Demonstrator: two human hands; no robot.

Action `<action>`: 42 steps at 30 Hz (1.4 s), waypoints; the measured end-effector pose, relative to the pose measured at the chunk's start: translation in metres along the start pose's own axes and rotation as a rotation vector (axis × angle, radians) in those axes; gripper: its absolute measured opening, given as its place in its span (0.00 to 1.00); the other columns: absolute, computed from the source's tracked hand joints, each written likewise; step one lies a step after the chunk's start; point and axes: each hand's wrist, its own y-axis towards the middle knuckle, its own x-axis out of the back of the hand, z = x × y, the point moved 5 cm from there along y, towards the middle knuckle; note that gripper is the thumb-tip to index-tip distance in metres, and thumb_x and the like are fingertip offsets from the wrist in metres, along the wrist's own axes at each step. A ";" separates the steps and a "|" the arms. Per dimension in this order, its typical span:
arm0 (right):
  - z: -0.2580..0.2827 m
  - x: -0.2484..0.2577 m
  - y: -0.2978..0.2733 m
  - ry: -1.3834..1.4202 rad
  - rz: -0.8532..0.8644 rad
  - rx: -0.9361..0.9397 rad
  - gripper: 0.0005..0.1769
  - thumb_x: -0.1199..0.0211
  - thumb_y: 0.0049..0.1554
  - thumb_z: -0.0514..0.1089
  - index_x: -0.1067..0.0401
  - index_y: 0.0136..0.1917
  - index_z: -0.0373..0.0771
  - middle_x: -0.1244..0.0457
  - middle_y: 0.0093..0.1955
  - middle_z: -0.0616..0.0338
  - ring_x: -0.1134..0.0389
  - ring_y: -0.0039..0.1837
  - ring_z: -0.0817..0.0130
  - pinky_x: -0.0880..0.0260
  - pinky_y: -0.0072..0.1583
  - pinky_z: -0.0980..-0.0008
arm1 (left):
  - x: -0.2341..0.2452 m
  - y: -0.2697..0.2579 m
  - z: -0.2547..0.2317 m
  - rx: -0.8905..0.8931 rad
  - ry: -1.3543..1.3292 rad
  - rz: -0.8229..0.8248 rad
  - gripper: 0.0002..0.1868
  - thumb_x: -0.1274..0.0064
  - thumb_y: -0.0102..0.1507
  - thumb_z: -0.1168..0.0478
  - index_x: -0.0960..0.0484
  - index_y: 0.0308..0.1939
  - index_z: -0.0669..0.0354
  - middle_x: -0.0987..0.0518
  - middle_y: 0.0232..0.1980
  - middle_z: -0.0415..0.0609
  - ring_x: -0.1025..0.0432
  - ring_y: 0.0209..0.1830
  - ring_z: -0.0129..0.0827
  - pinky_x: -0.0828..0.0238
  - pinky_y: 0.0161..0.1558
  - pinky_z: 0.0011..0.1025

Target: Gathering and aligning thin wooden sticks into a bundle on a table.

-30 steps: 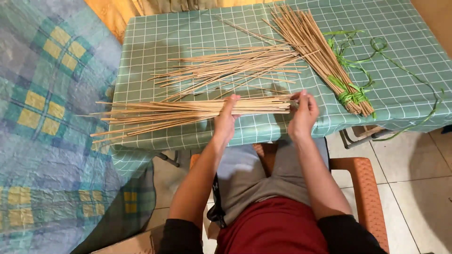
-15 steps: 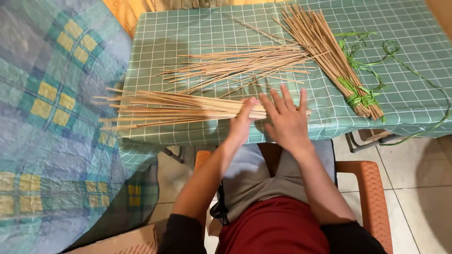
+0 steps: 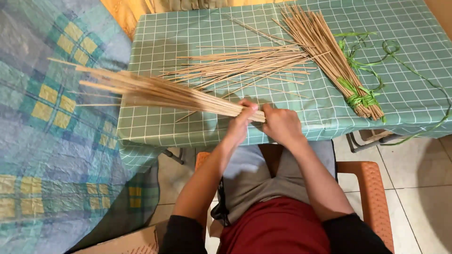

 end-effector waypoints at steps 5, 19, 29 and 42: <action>0.027 0.055 -0.005 0.083 0.165 -0.020 0.20 0.37 0.53 0.49 0.35 0.56 0.41 0.30 0.37 0.44 0.25 0.49 0.37 0.28 0.54 0.40 | -0.017 -0.004 -0.009 0.003 -0.031 0.214 0.19 0.35 0.60 0.54 0.20 0.50 0.58 0.25 0.43 0.50 0.27 0.36 0.32 0.20 0.26 0.27; 0.021 0.068 -0.001 -0.006 0.372 -0.028 0.49 0.35 0.57 0.52 0.62 0.79 0.44 0.28 0.47 0.43 0.25 0.55 0.41 0.28 0.58 0.41 | -0.009 0.000 0.027 0.263 0.039 0.084 0.24 0.38 0.64 0.44 0.21 0.54 0.58 0.22 0.53 0.62 0.22 0.32 0.50 0.16 0.29 0.43; 0.011 0.118 0.010 0.399 0.305 0.304 0.45 0.31 0.53 0.45 0.49 0.78 0.46 0.29 0.50 0.38 0.28 0.56 0.33 0.30 0.59 0.38 | -0.007 -0.016 -0.022 0.108 0.043 -0.194 0.13 0.44 0.62 0.56 0.20 0.36 0.64 0.18 0.43 0.61 0.22 0.36 0.49 0.18 0.26 0.48; -0.313 0.020 0.115 0.491 -0.310 -0.579 0.12 0.35 0.60 0.62 0.19 0.57 0.69 0.39 0.66 0.66 0.43 0.73 0.46 0.53 0.75 0.45 | 0.005 -0.010 -0.008 0.142 -0.018 -0.146 0.14 0.49 0.63 0.53 0.22 0.36 0.62 0.17 0.44 0.66 0.22 0.29 0.46 0.22 0.22 0.33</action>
